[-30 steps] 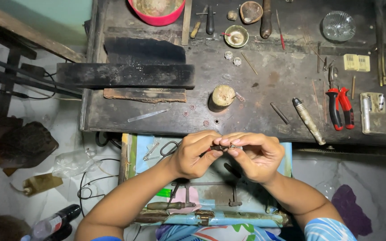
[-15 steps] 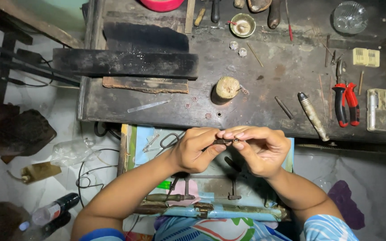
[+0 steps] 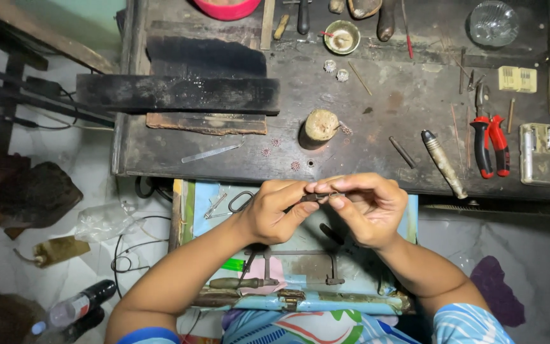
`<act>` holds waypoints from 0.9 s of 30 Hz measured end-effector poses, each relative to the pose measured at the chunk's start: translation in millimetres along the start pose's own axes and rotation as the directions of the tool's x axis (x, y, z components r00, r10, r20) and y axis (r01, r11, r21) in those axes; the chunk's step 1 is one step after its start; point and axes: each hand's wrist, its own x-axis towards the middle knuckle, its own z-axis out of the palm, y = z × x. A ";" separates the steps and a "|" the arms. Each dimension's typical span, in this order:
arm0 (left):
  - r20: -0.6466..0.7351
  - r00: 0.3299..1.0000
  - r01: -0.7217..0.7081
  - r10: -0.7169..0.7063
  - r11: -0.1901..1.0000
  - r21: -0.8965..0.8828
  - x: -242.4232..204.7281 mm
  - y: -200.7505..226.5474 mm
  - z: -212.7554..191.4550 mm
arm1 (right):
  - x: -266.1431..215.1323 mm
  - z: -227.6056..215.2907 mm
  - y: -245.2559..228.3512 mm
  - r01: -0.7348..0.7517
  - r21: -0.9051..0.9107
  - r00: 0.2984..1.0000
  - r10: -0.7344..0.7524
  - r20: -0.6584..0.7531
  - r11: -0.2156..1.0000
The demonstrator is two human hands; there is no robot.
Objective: Refining a small jewelry piece by manipulating metal components with hands and pliers at a workbench.
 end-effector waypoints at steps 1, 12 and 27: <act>0.009 1.000 -0.006 0.006 1.000 0.000 1.3 1.9 -1.4 | 1.5 0.8 0.9 0.010 -0.003 1.000 -0.010 -0.005 1.000; -0.063 0.990 0.134 -0.123 0.966 0.221 8.5 7.1 -6.4 | 1.1 -13.7 13.3 -0.099 -0.247 0.977 0.048 -0.206 0.964; -0.207 0.969 0.154 -0.137 0.986 0.069 7.4 2.8 -3.1 | 5.1 -6.1 12.4 -0.163 -0.192 0.973 0.125 -0.195 0.968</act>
